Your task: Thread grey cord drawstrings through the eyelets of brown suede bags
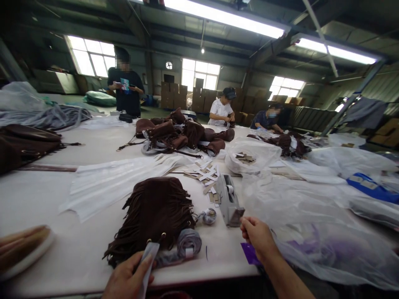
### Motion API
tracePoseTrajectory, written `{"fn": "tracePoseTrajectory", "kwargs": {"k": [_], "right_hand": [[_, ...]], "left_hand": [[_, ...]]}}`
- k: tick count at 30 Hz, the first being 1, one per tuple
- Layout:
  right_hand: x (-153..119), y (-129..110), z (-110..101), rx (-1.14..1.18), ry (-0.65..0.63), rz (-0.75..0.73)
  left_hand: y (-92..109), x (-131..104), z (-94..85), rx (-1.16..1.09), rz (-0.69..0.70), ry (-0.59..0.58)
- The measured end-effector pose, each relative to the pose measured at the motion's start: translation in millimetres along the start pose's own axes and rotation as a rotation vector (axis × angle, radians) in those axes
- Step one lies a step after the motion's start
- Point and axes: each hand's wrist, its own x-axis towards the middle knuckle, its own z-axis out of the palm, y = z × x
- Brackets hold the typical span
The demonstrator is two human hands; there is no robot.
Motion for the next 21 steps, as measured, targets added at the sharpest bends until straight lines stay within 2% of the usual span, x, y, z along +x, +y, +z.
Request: {"fn": "tracePoseTrajectory", "kwargs": {"k": [3,6,9,11,14,16,19,21], "right_hand": [[8,7,0,-0.229,0.028,-0.092],[22,12,-13,-0.571,0.046,-0.151],[24,22,-19,-0.711,-0.014,-0.119],[8,26,-10,-0.67,-0.143,-0.154],[-38,13,25,-0.502,-0.529,-0.258],[-73,-7,59,-0.404,-0.712,-0.318],[-109,-41,115,-0.32,-0.885,-0.405],[-118,-54,148,-0.326,-0.909,-0.443]], "left_hand": [[4,-4,-1.6,0.046,0.056,-0.002],[12,-12,-4.1,0.079,0.13,0.026],[18,-18,-6.4,0.089,0.147,0.055],[19,-19,-6.6,0.088,0.14,0.056],[16,-19,-5.1,0.106,0.156,0.068],[15,-19,-4.0,0.129,0.18,0.087],[14,-21,-3.9,0.168,0.229,0.115],[14,-23,-4.3,0.184,0.263,0.132]]}}
